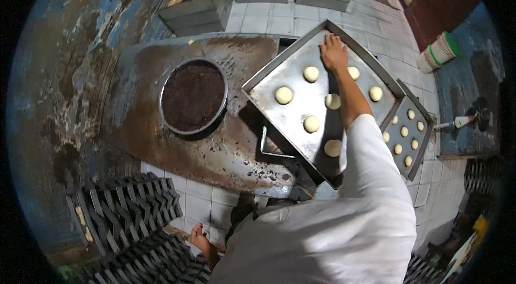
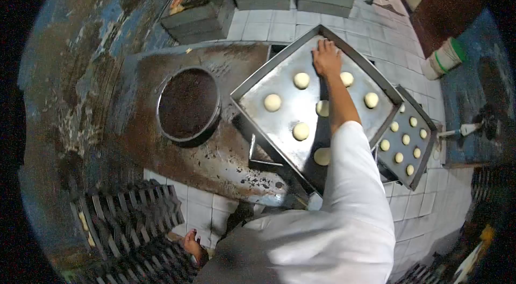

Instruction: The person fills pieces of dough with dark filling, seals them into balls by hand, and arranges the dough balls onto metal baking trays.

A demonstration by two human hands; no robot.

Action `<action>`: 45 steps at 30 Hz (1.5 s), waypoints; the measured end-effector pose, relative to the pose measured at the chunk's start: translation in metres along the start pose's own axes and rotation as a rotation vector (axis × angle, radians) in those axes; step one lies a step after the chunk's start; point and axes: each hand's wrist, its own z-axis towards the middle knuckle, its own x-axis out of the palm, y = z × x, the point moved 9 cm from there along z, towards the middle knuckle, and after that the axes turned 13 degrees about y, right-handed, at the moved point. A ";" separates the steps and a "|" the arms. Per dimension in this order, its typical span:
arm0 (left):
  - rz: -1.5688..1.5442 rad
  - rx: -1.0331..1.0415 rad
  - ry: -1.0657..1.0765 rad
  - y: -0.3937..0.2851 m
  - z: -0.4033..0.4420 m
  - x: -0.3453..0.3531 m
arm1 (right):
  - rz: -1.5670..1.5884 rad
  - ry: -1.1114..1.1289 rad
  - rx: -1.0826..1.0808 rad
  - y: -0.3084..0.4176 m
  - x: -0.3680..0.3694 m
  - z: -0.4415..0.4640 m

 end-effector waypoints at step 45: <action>1.120 0.038 1.065 0.233 -0.078 0.068 | 1.586 -0.466 1.008 -0.259 0.001 -0.711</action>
